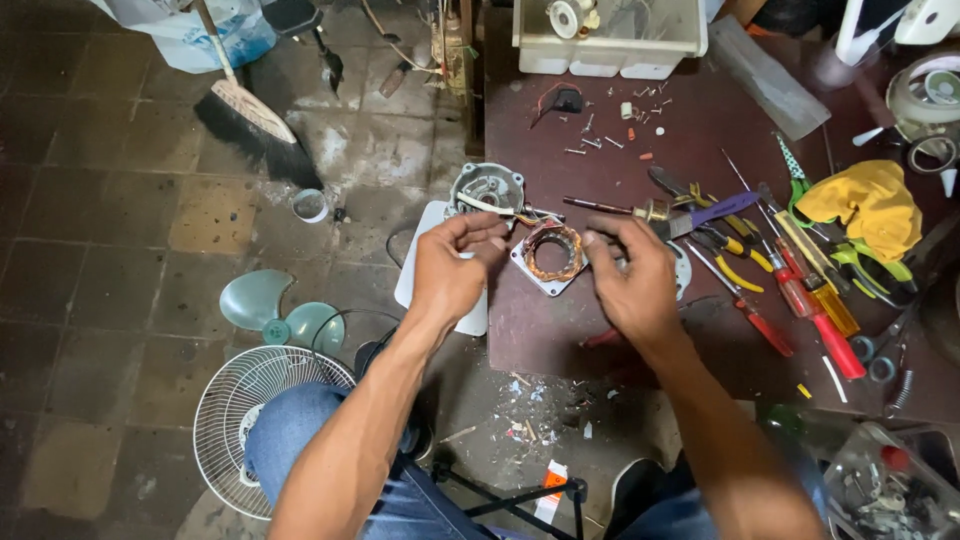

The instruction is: Disassembling and repairing an electric fan motor, focusing on the stator and wiring connections.

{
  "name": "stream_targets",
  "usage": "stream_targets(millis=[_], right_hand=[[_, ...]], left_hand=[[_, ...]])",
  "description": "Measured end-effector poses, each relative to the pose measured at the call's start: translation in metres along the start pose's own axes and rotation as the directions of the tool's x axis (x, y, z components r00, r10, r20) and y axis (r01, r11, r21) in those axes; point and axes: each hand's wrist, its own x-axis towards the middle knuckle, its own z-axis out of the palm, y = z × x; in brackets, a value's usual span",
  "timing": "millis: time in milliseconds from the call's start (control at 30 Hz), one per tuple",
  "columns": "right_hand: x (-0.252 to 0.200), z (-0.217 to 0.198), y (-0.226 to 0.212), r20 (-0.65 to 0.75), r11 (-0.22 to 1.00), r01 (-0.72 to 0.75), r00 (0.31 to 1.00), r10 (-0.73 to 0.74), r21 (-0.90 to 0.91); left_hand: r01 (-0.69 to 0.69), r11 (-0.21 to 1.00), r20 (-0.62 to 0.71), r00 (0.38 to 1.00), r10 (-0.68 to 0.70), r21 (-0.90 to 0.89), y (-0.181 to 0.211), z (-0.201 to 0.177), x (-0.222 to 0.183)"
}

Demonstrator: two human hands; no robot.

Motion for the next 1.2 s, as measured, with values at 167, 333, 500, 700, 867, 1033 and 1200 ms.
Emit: stream_targets(millis=[167, 333, 500, 700, 867, 1033, 1200], right_hand=[[-0.01, -0.021, -0.022, -0.08, 0.993, 0.071, 0.994, -0.079, -0.098], [-0.018, -0.03, -0.028, -0.098, 0.937, 0.308, 0.94, -0.326, -0.167], [-0.052, -0.03, -0.027, 0.001, 0.917, 0.376, 0.925, -0.379, -0.135], [-0.089, -0.014, -0.038, 0.317, 0.73, 0.586, 0.808, -0.496, -0.353], [-0.085, -0.012, -0.038, 0.357, 0.761, 0.608, 0.779, -0.516, -0.226], [-0.062, -0.011, 0.012, 0.268, 0.54, 0.713, 0.683, -0.68, -0.448], [-0.038, -0.041, -0.004, 0.02, 0.835, 0.414, 0.899, -0.437, -0.363]], left_hand=[[-0.09, 0.996, -0.157, 0.984, 0.084, -0.029, 0.019, -0.001, -0.008], [-0.222, 0.974, -0.172, 0.959, 0.226, 0.043, 0.025, 0.027, -0.047], [-0.138, 0.955, 0.235, 0.951, 0.202, -0.263, -0.011, 0.063, -0.086], [0.518, 0.747, 0.607, 0.77, -0.195, -0.417, 0.003, 0.066, -0.104], [0.82, 0.288, 0.815, 0.553, -0.176, -0.494, -0.038, 0.057, -0.113], [0.677, 0.347, 0.707, 0.705, -0.054, -0.649, 0.016, 0.053, -0.114], [-0.188, 0.967, 0.531, 0.81, 0.25, -0.169, 0.053, 0.025, -0.082]])
